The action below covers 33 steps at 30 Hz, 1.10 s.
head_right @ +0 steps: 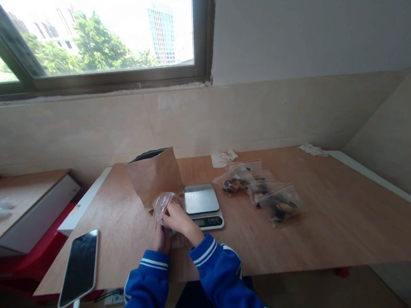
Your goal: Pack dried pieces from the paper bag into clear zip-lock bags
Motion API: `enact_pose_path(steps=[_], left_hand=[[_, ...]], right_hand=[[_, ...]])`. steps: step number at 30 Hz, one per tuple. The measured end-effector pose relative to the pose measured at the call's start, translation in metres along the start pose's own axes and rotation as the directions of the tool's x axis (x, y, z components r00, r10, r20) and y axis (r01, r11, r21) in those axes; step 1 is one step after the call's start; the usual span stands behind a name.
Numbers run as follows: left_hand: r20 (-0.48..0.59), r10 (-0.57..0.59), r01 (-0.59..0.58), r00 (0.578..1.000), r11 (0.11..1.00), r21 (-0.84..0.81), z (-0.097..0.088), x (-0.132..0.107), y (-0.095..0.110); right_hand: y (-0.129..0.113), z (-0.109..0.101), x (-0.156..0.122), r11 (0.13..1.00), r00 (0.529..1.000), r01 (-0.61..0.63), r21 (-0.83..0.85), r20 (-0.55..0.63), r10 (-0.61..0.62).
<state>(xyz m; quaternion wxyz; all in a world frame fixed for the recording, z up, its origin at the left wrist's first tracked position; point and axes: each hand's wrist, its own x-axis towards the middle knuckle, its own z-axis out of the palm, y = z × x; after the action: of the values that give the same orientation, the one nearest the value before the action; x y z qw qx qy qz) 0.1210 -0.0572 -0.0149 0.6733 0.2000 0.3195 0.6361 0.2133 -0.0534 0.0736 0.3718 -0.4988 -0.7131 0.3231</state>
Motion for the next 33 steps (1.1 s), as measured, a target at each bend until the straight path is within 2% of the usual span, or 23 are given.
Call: enact_pose_path(steps=[3,8,12,16,20,23,25,27,28,30,33], left_hand=[[-0.05,-0.025,0.023,0.998,0.999,-0.039,0.002,-0.001,0.005],[-0.011,-0.089,0.087,0.996,0.992,-0.088,0.005,-0.002,0.012],[0.01,-0.058,0.058,0.998,0.993,-0.101,0.004,-0.003,0.012],[0.004,-0.064,0.064,0.998,0.994,-0.094,0.001,-0.002,0.011],[-0.021,-0.102,0.099,0.995,0.989,-0.106,-0.001,-0.002,0.011],[-0.023,-0.117,0.114,0.993,0.989,-0.098,-0.001,-0.002,0.011],[-0.021,-0.124,0.122,0.992,0.988,-0.095,-0.001,-0.002,0.011],[-0.019,-0.127,0.125,0.992,0.987,-0.097,-0.001,-0.003,0.012],[-0.018,-0.13,0.127,0.991,0.987,-0.1,-0.001,-0.003,0.012],[-0.015,-0.136,0.133,0.991,0.985,-0.112,-0.001,-0.003,0.012],[-0.013,-0.144,0.141,0.99,0.983,-0.117,0.0,-0.004,0.013]], right_hand=[[0.001,0.002,0.0,0.999,0.997,0.025,0.04,-0.072,-0.022],[0.01,0.002,0.005,0.99,0.986,-0.013,0.143,-0.162,0.037],[0.012,-0.007,0.008,0.967,0.973,-0.017,0.254,-0.217,0.074],[0.002,-0.025,0.015,0.877,0.962,0.05,0.478,-0.259,0.086],[-0.023,-0.056,0.043,0.758,0.939,0.183,0.626,-0.341,0.054],[-0.045,-0.082,0.081,0.771,0.901,0.286,0.569,-0.435,-0.013],[-0.056,-0.096,0.107,0.836,0.816,0.441,0.325,-0.532,-0.224],[-0.06,-0.102,0.13,0.853,0.747,0.517,0.073,-0.525,-0.408],[-0.059,-0.103,0.138,0.849,0.731,0.527,-0.033,-0.493,-0.472],[-0.053,-0.1,0.149,0.838,0.738,0.516,-0.18,-0.403,-0.541],[-0.04,-0.091,0.152,0.832,0.781,0.494,-0.251,-0.293,-0.552]])
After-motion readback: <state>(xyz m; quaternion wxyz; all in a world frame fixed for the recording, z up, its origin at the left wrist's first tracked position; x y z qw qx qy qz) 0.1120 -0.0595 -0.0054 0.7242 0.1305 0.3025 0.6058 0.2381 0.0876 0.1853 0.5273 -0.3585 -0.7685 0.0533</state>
